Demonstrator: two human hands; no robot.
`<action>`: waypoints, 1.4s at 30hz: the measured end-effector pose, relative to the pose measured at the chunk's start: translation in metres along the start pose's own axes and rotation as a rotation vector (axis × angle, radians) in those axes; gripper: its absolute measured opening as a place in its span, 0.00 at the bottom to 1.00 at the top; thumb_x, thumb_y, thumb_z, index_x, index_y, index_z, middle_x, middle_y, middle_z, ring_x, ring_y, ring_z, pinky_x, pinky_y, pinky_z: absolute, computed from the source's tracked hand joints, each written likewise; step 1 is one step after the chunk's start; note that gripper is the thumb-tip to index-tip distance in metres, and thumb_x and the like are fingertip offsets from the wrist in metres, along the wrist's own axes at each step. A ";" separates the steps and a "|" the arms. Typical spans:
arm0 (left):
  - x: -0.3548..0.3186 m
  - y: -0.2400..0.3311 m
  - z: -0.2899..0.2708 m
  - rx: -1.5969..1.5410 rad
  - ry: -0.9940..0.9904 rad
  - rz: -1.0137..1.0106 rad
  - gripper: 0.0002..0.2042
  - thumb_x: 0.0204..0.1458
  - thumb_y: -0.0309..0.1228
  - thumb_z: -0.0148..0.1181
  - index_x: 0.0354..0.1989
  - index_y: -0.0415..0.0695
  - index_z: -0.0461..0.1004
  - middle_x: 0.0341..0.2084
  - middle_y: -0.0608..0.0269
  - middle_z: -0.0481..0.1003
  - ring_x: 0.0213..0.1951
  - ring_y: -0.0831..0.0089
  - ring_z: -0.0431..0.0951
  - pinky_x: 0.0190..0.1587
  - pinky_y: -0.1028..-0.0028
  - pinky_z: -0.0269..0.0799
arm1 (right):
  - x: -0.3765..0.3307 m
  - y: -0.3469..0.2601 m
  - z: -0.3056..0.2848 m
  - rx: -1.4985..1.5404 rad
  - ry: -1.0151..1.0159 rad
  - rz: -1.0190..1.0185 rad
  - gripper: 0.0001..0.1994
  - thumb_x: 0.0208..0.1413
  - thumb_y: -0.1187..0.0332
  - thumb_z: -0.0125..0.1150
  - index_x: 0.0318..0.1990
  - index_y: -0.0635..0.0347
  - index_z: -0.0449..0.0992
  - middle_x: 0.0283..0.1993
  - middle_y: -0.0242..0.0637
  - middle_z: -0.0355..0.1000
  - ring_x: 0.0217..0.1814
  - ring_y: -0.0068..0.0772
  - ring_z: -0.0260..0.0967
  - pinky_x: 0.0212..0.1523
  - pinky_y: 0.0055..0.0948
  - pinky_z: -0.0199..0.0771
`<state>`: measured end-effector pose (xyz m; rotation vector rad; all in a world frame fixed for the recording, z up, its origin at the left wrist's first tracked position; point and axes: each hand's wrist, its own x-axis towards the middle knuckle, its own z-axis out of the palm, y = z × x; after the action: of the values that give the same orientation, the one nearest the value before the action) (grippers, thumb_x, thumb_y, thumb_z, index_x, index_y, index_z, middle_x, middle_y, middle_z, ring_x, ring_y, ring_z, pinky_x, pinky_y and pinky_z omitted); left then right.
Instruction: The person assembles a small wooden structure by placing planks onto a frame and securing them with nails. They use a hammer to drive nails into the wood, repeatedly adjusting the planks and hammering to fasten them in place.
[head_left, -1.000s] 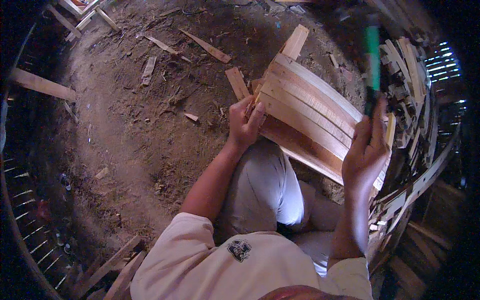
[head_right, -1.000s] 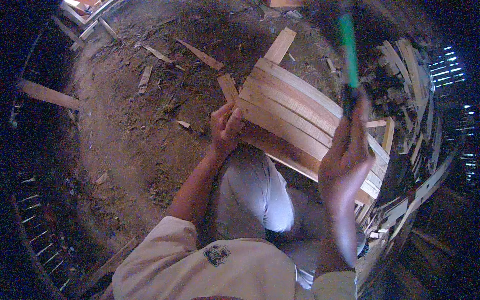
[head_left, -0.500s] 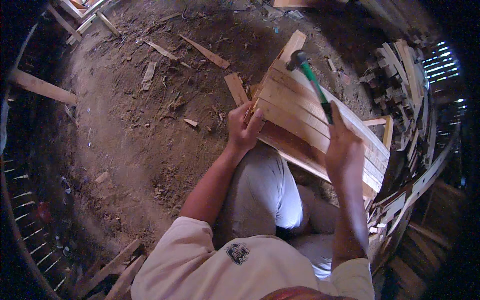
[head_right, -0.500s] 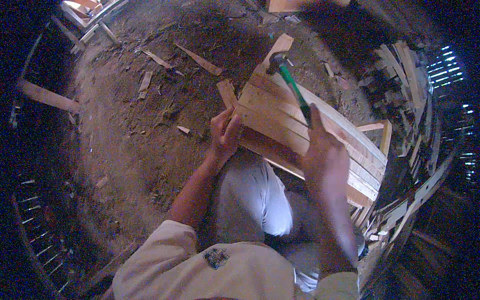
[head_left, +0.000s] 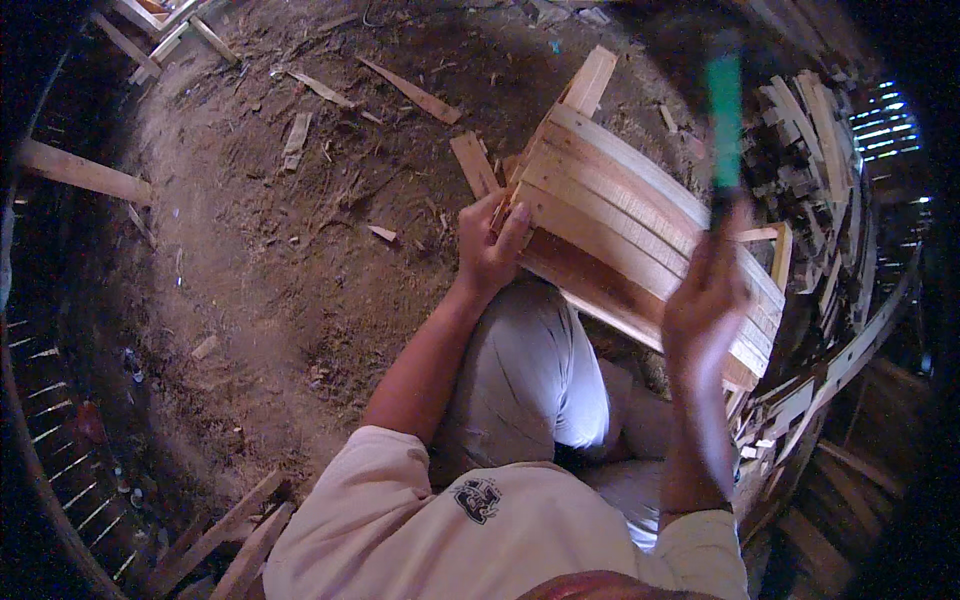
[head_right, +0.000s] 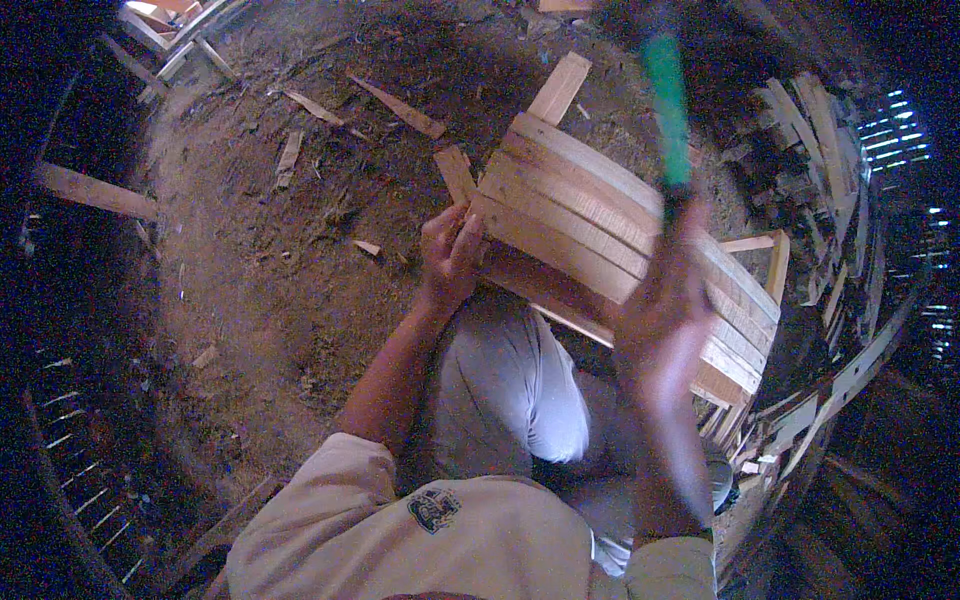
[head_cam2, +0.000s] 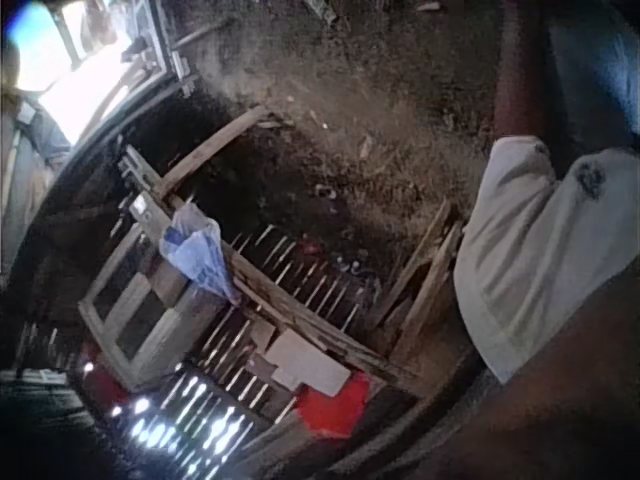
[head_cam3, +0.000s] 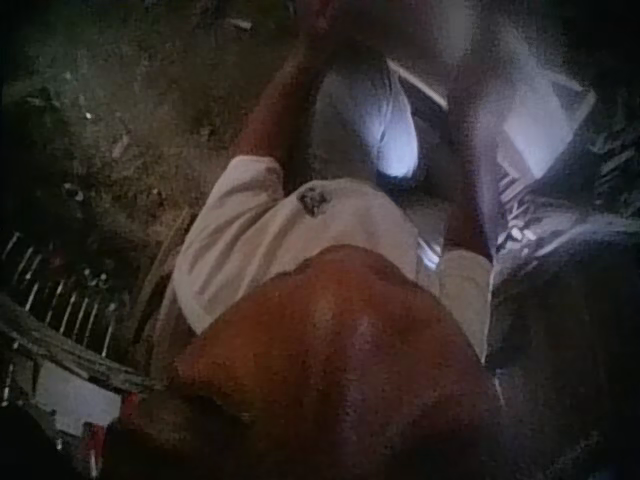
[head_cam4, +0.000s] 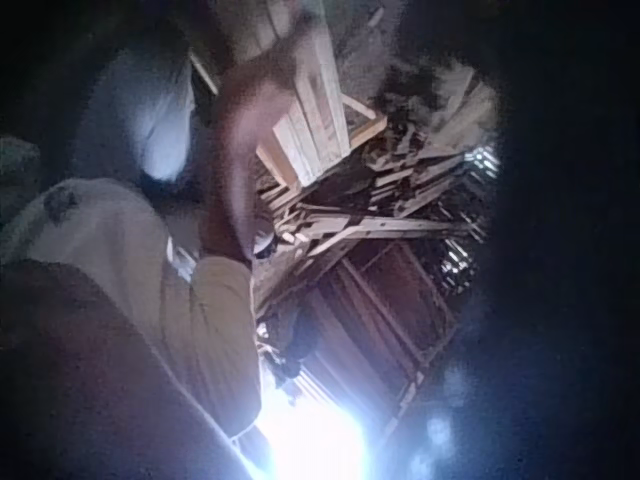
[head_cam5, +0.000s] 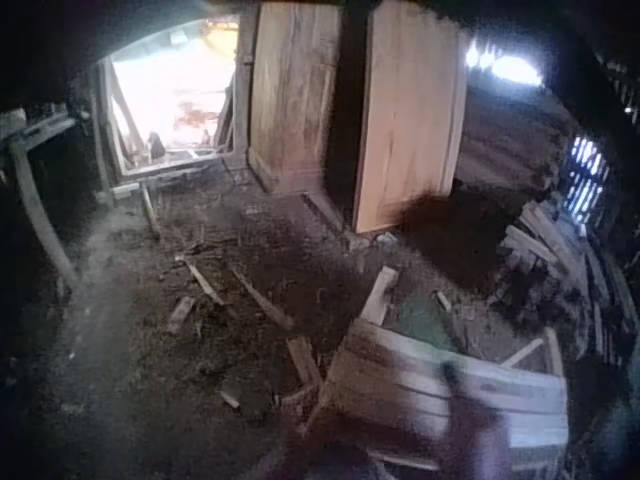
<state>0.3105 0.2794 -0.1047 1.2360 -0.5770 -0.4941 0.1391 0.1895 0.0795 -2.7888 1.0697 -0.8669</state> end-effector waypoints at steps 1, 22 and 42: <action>0.004 0.000 0.001 -0.008 -0.035 -0.030 0.17 0.62 0.40 0.57 0.37 0.34 0.78 0.21 0.66 0.76 0.26 0.80 0.73 0.29 0.73 0.68 | -0.009 0.012 0.013 -0.050 -0.181 0.041 0.29 0.64 0.70 0.58 0.72 0.62 0.62 0.50 0.66 0.75 0.48 0.60 0.79 0.46 0.46 0.78; 0.012 -0.056 -0.007 0.292 0.049 0.304 0.14 0.62 0.34 0.54 0.46 0.34 0.77 0.39 0.55 0.79 0.44 0.65 0.76 0.48 0.64 0.72 | -0.379 0.308 -0.227 -0.304 0.165 0.942 0.18 0.71 0.59 0.51 0.48 0.69 0.77 0.39 0.51 0.78 0.40 0.45 0.74 0.45 0.42 0.71; 0.002 0.023 -0.008 0.331 -0.131 -0.080 0.32 0.69 0.51 0.40 0.68 0.33 0.61 0.66 0.44 0.63 0.64 0.52 0.67 0.67 0.57 0.63 | -0.610 0.312 -0.143 -0.159 0.184 1.571 0.13 0.56 0.67 0.61 0.47 0.62 0.77 0.41 0.50 0.75 0.41 0.44 0.77 0.44 0.53 0.77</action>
<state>0.3180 0.2893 -0.0842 1.5539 -0.7442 -0.5650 -0.4945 0.3558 -0.1665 -1.0649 2.6209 -0.6846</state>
